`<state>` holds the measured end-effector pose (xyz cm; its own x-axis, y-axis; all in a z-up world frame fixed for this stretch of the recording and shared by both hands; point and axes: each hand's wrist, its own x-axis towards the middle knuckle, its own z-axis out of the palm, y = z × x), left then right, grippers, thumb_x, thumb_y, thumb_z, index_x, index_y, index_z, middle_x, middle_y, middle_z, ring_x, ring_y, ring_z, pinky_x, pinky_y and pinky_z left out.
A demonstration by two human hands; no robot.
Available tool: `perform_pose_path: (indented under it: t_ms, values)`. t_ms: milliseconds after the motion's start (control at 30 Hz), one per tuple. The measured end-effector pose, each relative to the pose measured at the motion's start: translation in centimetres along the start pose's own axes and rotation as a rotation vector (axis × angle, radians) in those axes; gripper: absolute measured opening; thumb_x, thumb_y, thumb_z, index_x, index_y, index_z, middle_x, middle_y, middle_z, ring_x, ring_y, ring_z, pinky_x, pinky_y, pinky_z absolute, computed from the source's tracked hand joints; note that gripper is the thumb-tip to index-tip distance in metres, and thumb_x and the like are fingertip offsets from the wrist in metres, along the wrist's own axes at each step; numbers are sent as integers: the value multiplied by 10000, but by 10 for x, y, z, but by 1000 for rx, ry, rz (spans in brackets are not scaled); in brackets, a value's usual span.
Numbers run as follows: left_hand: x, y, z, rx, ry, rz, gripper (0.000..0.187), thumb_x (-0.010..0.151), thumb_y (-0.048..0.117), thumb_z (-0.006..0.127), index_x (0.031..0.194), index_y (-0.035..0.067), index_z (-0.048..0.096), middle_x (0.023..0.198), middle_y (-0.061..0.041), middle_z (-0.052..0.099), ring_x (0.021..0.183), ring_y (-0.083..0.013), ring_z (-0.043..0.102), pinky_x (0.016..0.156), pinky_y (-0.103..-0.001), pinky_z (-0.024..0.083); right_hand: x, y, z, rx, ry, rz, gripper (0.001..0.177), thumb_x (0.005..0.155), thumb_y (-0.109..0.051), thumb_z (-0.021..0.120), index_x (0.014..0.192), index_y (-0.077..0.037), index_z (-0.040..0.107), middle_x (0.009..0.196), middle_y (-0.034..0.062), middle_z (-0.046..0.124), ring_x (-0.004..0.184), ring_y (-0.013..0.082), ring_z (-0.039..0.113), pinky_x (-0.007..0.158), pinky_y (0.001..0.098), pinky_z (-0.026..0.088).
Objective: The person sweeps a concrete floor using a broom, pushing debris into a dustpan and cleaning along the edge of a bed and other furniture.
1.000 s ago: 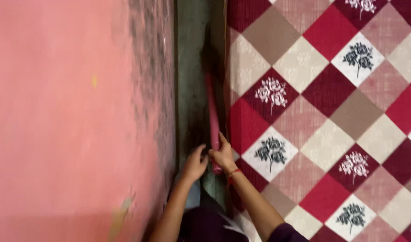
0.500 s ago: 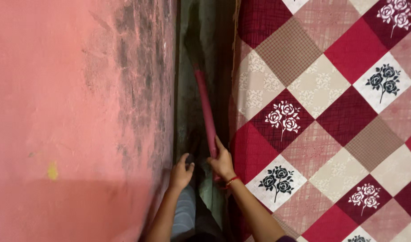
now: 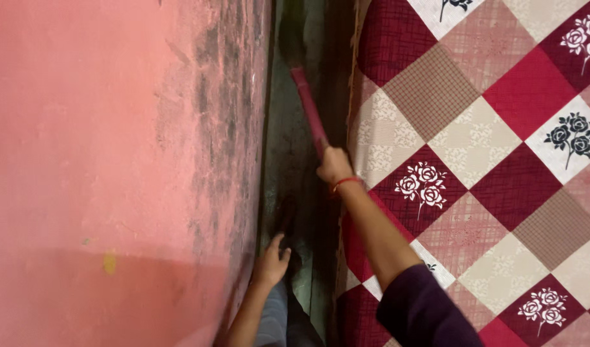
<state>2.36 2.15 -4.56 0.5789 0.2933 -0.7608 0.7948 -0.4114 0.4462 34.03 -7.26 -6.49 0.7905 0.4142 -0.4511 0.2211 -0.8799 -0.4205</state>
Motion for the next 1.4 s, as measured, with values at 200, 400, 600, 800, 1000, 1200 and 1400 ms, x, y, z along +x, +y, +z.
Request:
perform_pose_path:
  t_ms: [200, 400, 600, 800, 1000, 1200, 1400]
  values:
    - [-8, -14, 12, 97, -6, 141, 550, 915, 326, 643, 1420, 144, 521, 1291, -198, 663, 1175, -415, 628, 997, -491, 511, 1, -7, -26, -704, 38, -299, 616, 913, -74, 603, 1506, 10, 460, 935, 222, 709, 789, 313, 722, 620, 390, 605]
    - [-9, -13, 11, 89, -20, 135, 567, 921, 317, 635, 1441, 140, 495, 1334, -201, 633, 1192, -416, 615, 1001, -496, 509, -33, -40, -74, -996, -1, -331, 568, 974, -100, 532, 1528, -21, 433, 960, 195, 710, 753, 224, 695, 557, 311, 579]
    - [-8, -8, 15, 150, -67, 136, 585, 912, 322, 642, 1453, 164, 482, 1343, -188, 629, 1218, -399, 608, 1024, -497, 492, -120, -69, -259, -7, -377, 31, 662, 815, 14, 673, 1450, -71, 509, 903, 162, 723, 666, 223, 647, 552, 364, 542]
    - [7, 1, 25, 37, -58, 214, 577, 908, 311, 655, 1436, 132, 506, 1316, -204, 653, 1206, -412, 623, 1030, -495, 495, -222, -87, -313, 467, -341, 456, 818, 842, -51, 684, 1594, -216, 406, 933, 196, 748, 636, 188, 662, 521, 291, 554]
    - [14, 5, 16, -25, 28, 270, 558, 914, 284, 660, 1422, 95, 530, 1346, -252, 604, 1209, -449, 595, 1028, -490, 484, -217, -62, -232, 542, -26, 61, 844, 755, 23, 691, 1534, -33, 373, 1110, 139, 711, 724, 201, 675, 590, 335, 564]
    - [13, -7, 22, -83, 17, 179, 541, 893, 314, 673, 1381, 109, 563, 1325, -201, 652, 1219, -401, 617, 1029, -469, 495, -91, -52, -182, -179, 64, -190, 788, 777, -76, 753, 1497, -43, 433, 925, 223, 683, 763, 382, 691, 668, 477, 572]
    - [2, -15, 18, 66, -33, 107, 555, 909, 321, 660, 1422, 143, 544, 1277, -207, 673, 1187, -403, 631, 1032, -473, 504, -2, -38, -158, -733, 59, -364, 715, 816, -82, 637, 1503, -34, 447, 894, 199, 700, 787, 334, 724, 603, 432, 608]
